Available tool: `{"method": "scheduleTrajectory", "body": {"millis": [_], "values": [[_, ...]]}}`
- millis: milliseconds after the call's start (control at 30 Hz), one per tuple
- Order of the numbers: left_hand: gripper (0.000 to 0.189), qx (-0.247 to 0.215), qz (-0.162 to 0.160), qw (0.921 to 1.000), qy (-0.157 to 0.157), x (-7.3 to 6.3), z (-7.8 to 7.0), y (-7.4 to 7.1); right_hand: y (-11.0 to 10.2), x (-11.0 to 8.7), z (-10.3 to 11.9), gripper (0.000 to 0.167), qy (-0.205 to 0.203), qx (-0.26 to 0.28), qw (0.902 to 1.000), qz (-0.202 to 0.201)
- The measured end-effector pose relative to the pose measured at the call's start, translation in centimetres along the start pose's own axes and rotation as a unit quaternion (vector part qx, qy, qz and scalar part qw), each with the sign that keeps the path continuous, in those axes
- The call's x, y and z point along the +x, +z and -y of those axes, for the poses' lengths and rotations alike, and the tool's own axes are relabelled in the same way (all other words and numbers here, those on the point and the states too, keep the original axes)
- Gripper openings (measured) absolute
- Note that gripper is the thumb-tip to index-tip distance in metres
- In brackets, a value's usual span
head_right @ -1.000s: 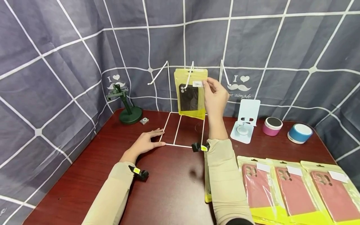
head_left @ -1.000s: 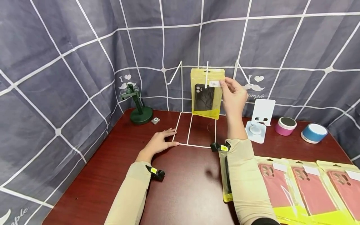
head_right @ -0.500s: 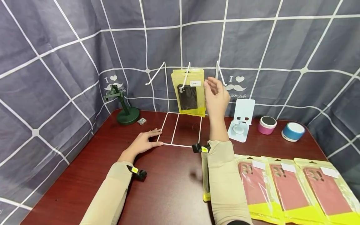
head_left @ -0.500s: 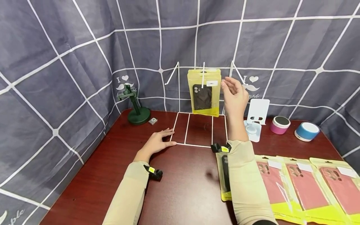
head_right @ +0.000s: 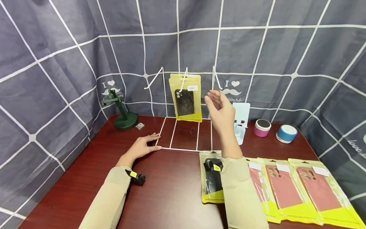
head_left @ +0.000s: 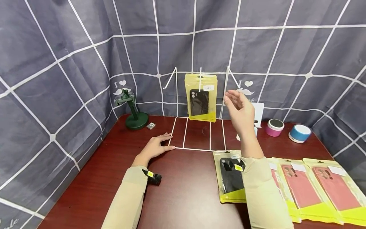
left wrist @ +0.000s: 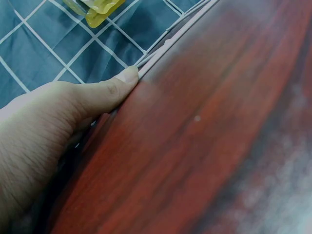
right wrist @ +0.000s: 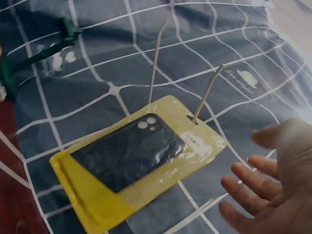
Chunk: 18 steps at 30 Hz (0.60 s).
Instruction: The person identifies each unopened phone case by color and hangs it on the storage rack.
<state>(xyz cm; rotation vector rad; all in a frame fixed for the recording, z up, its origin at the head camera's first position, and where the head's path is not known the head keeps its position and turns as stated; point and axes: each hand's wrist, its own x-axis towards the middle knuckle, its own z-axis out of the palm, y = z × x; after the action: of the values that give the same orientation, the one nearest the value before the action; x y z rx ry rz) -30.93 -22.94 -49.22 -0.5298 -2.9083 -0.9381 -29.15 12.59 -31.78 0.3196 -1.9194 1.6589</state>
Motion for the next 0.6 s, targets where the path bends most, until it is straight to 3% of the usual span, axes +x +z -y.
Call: {"method": "scheduleTrajectory", "body": {"millis": [133,233,433,600], "values": [[0.074,0.0,-0.002,1.0,0.002,0.0,0.3,-0.3,-1.1,-0.9,-0.4,0.039,-0.033,-0.061,0.9957,0.061],[0.075,0.001,-0.001,1.0,-0.002,-0.1,0.4,-0.3,-2.3,-1.7,-0.9,0.044,-0.061,-0.11,0.9856,0.113],[0.075,-0.004,0.004,1.0,-0.005,-0.1,0.2,0.0,-5.4,-4.0,-3.0,0.051,-0.119,-0.172,0.9494,0.234],[0.076,-0.007,0.004,1.0,-0.002,-0.1,0.2,0.2,-8.2,-6.5,-6.3,0.043,-0.103,-0.197,0.9164,0.333]]}}
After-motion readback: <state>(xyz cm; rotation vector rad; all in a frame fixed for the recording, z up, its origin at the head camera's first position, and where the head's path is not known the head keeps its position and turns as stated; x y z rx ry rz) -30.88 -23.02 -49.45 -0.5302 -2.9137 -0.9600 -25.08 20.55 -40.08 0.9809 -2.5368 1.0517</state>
